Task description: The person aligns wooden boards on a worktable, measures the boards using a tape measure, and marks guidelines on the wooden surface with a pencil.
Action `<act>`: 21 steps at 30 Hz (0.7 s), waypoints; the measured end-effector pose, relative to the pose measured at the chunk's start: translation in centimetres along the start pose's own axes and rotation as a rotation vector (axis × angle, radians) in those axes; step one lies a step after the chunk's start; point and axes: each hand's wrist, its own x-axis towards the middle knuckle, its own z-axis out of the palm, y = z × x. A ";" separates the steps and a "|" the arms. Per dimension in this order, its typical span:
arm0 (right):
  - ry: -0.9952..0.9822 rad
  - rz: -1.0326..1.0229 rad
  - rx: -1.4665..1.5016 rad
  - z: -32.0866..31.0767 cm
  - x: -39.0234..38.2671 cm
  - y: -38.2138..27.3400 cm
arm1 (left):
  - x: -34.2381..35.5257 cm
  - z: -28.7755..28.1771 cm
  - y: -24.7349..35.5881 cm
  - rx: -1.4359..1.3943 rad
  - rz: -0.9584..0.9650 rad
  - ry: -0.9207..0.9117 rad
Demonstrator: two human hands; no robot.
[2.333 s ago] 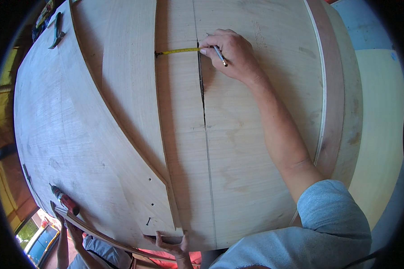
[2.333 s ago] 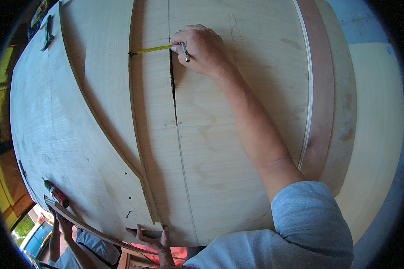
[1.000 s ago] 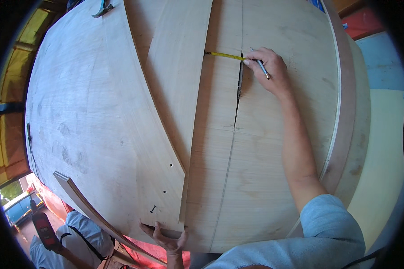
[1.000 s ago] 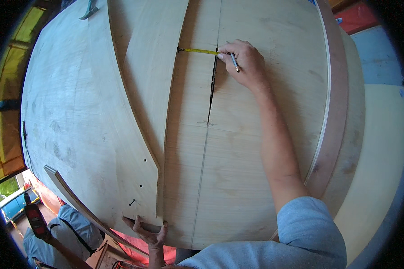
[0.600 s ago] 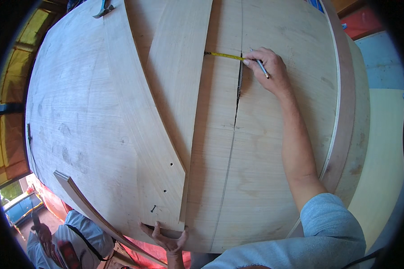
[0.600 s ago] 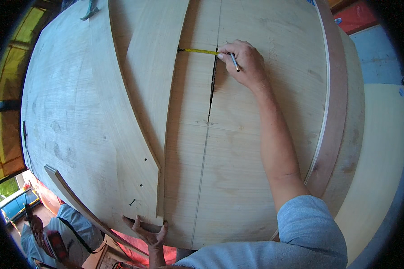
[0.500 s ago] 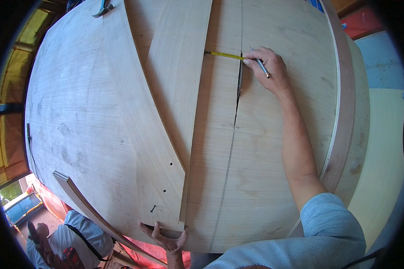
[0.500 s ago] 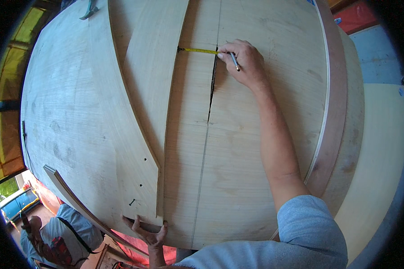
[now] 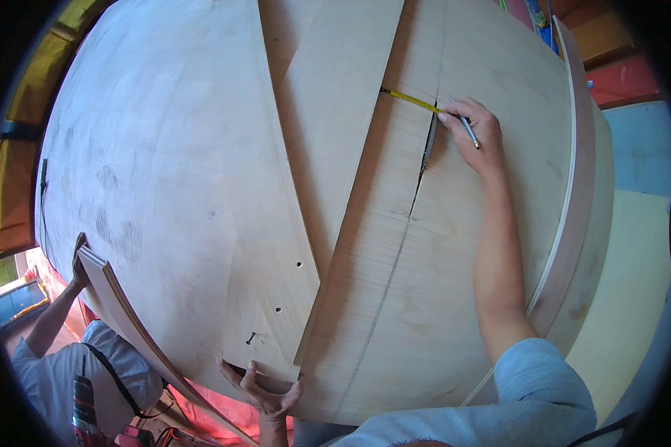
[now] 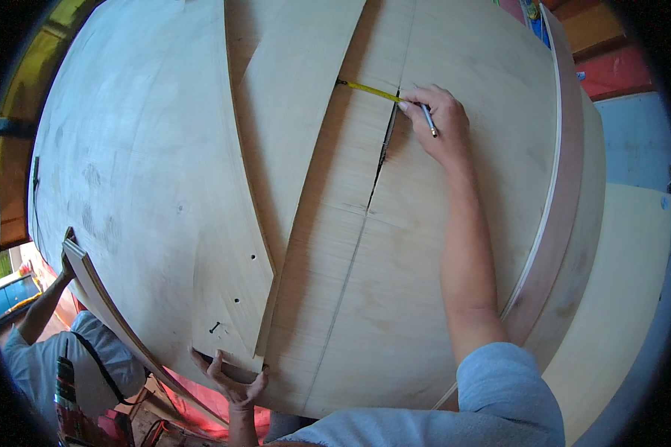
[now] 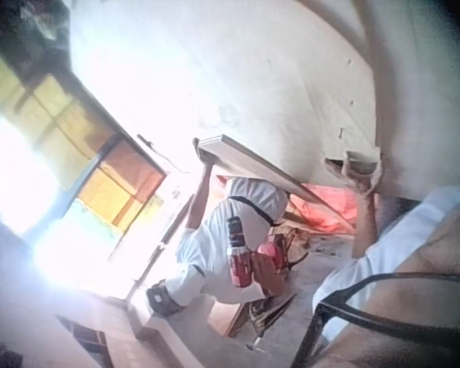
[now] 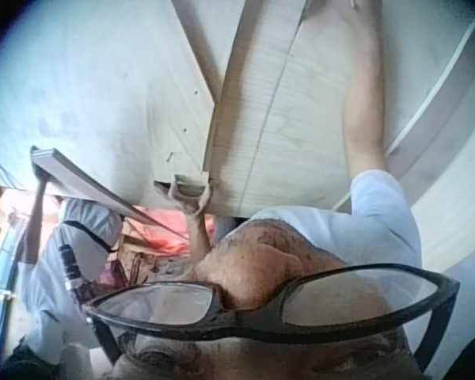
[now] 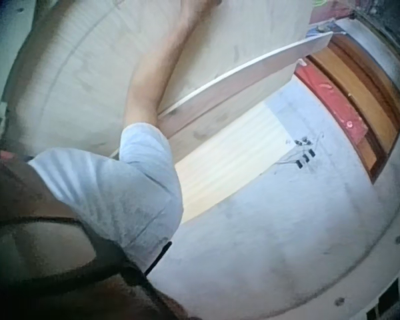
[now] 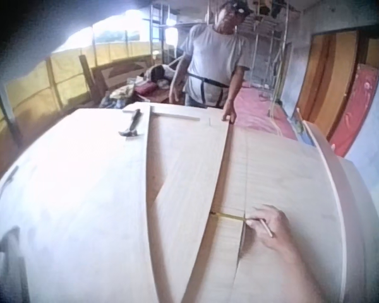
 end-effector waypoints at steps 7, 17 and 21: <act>-0.004 -0.028 0.003 -0.3 0.1 0.3 | 0.5 0.1 1.1 -0.012 -0.017 0.018; -0.017 -0.026 0.056 -0.4 0.0 0.1 | -0.1 0.2 0.9 0.012 -0.030 0.005; -0.014 -0.007 0.029 -0.3 0.0 -0.1 | 0.0 0.2 0.9 -0.012 -0.006 -0.001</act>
